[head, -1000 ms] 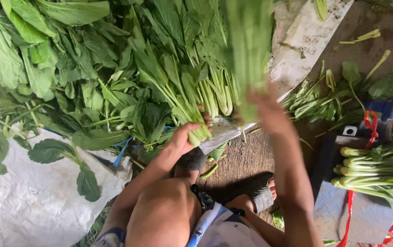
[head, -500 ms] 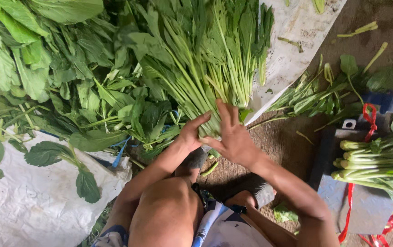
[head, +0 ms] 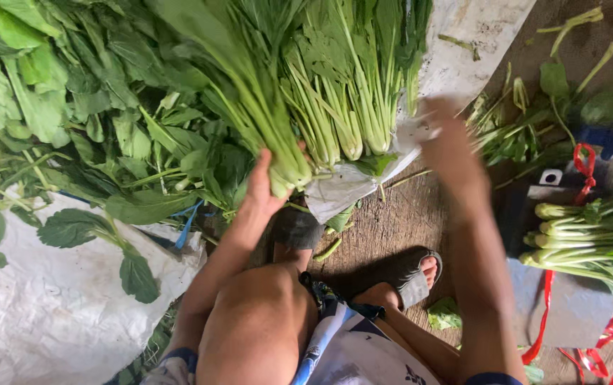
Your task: The person sits on the floor and gathers loose leafy green vegetables into bunches, aligning the stems by hand. They secure each bunch with a red rubber band and place the finished bunches into stacked crates beside them.
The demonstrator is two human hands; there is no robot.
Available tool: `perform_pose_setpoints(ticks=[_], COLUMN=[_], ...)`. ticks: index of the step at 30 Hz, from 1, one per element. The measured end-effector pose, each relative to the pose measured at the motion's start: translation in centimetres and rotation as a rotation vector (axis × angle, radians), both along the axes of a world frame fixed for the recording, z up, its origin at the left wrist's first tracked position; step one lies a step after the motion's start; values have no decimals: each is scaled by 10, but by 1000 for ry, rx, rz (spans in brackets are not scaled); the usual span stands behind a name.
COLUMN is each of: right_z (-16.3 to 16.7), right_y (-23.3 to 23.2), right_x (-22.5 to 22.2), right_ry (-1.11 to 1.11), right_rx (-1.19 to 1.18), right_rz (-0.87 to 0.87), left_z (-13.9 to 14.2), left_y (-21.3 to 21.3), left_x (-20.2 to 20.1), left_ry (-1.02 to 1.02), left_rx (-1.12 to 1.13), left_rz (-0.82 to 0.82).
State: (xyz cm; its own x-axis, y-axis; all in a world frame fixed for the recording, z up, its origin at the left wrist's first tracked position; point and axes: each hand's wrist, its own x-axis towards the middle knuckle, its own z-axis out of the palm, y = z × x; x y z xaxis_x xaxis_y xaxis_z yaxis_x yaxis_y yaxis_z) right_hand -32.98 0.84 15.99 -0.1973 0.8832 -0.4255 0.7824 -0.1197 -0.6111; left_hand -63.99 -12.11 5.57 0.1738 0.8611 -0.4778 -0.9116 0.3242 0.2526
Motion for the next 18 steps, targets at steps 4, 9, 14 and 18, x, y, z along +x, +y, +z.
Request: perform_pose_setpoints(ticks=[4, 9, 14, 18], right_z=[-83, -101, -99, -95], right_y=[6, 14, 16, -2], right_x=[-44, 8, 81, 86], right_ry=[-481, -9, 810, 667], right_rx=[-34, -230, -526, -117], right_rz=[592, 251, -420, -213], left_z=[-16, -4, 8, 7], left_y=[-13, -15, -14, -13], left_x=[-5, -31, -26, -19], left_ry=[69, 39, 19, 7], left_rx=[-26, 127, 64, 71], left_rz=[-95, -96, -21, -16])
